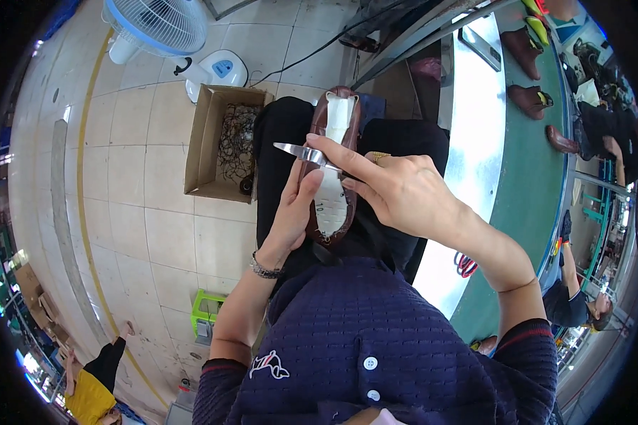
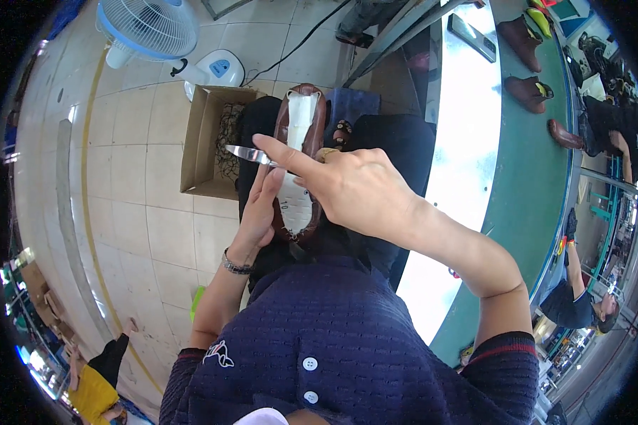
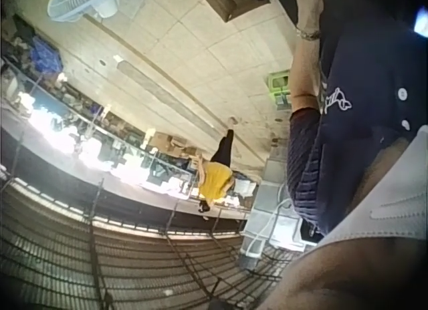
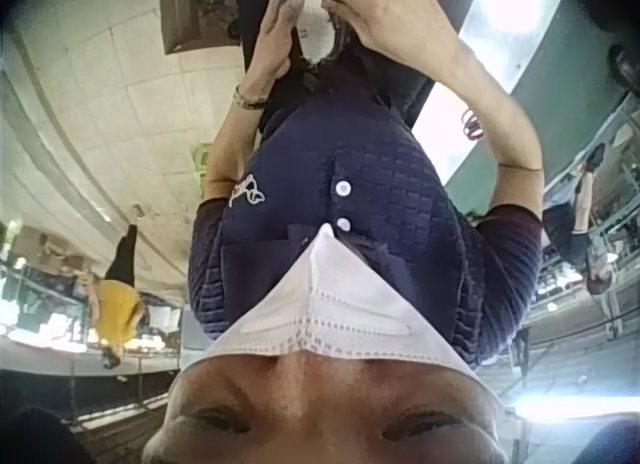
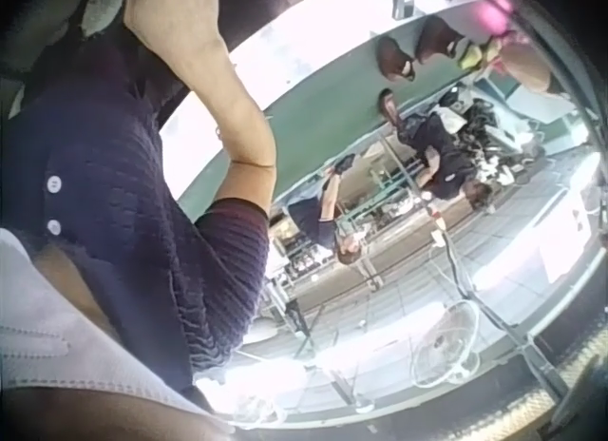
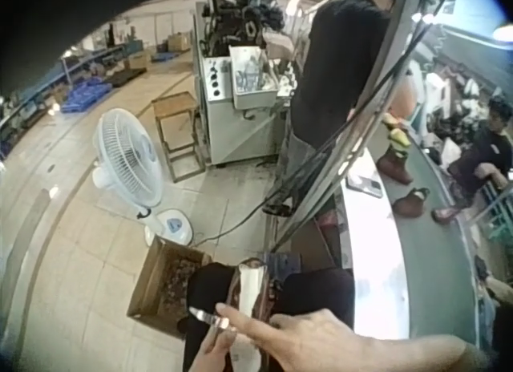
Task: Trim and finish shoes on an industrial production line.
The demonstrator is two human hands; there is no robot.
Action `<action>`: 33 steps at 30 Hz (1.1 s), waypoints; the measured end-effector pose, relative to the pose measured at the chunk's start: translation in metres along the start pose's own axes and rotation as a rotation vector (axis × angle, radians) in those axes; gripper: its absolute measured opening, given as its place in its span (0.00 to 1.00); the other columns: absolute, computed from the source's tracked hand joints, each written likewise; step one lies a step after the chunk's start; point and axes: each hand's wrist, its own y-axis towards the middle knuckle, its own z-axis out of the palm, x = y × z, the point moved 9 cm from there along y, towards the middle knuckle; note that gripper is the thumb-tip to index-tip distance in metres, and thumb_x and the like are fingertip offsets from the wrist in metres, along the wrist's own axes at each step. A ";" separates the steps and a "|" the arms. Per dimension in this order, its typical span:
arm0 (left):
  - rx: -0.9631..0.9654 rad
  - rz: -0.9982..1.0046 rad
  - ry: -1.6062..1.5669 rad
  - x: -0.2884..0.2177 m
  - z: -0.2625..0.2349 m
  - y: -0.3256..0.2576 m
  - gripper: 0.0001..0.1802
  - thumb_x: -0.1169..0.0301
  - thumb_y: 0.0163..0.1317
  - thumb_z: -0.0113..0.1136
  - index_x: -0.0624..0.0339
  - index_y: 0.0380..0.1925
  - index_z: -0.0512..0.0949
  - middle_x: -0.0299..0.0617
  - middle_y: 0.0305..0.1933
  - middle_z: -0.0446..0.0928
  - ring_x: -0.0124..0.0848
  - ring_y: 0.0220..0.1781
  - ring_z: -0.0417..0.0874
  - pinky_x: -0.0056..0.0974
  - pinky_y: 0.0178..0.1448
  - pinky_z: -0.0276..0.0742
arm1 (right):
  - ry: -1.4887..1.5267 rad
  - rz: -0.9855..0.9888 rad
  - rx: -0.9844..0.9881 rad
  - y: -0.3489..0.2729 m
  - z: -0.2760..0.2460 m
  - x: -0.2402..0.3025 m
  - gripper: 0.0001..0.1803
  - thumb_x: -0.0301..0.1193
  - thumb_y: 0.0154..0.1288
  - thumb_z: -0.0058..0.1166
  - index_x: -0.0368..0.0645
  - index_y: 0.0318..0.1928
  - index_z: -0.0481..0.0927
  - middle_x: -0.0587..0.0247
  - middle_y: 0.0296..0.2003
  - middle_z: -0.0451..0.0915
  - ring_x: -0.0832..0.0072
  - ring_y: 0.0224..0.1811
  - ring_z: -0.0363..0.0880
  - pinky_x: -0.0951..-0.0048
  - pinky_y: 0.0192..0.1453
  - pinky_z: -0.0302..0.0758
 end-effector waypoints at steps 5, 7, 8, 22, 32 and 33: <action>0.196 -0.182 -0.170 0.005 0.002 -0.003 0.36 0.67 0.73 0.51 0.48 0.76 0.46 0.37 0.71 0.61 0.27 0.69 0.64 0.35 0.70 0.62 | -0.119 0.077 0.157 0.000 0.022 -0.014 0.37 0.32 0.66 0.53 0.63 0.73 0.55 0.58 0.21 0.78 0.63 0.19 0.80 0.66 0.21 0.75; 0.170 -0.140 -0.074 0.004 -0.004 -0.005 0.40 0.70 0.72 0.53 0.48 0.76 0.43 0.37 0.71 0.60 0.27 0.69 0.64 0.35 0.71 0.61 | -0.141 -0.013 0.106 -0.001 0.017 -0.002 0.37 0.31 0.66 0.53 0.63 0.73 0.56 0.59 0.20 0.77 0.64 0.18 0.80 0.65 0.20 0.75; 0.162 -0.140 -0.073 0.011 -0.007 -0.007 0.40 0.70 0.72 0.53 0.48 0.76 0.43 0.37 0.71 0.60 0.27 0.69 0.64 0.35 0.71 0.61 | -0.136 -0.017 0.107 -0.003 0.018 0.002 0.37 0.31 0.66 0.53 0.63 0.73 0.56 0.59 0.20 0.77 0.64 0.18 0.80 0.65 0.20 0.75; 0.344 -0.349 0.079 -0.004 0.001 0.030 0.52 0.76 0.59 0.66 0.47 0.76 0.43 0.37 0.66 0.66 0.31 0.65 0.70 0.39 0.67 0.68 | 0.065 0.164 0.093 -0.020 0.035 -0.026 0.38 0.30 0.67 0.52 0.59 0.74 0.52 0.52 0.27 0.82 0.57 0.24 0.83 0.62 0.28 0.79; 0.291 -0.261 0.358 -0.015 0.036 0.031 0.57 0.64 0.52 0.75 0.55 0.74 0.46 0.43 0.69 0.64 0.33 0.68 0.66 0.40 0.71 0.62 | 1.186 0.682 -0.378 -0.133 0.042 -0.101 0.21 0.40 0.77 0.42 0.40 0.61 0.71 0.60 0.26 0.79 0.72 0.30 0.82 0.69 0.38 0.77; 0.355 -0.104 0.465 -0.021 0.042 0.026 0.62 0.66 0.49 0.77 0.54 0.75 0.41 0.44 0.71 0.60 0.34 0.70 0.64 0.40 0.72 0.60 | 1.257 0.696 -0.351 -0.139 0.044 -0.100 0.21 0.41 0.77 0.39 0.40 0.59 0.73 0.64 0.27 0.78 0.76 0.31 0.80 0.72 0.40 0.76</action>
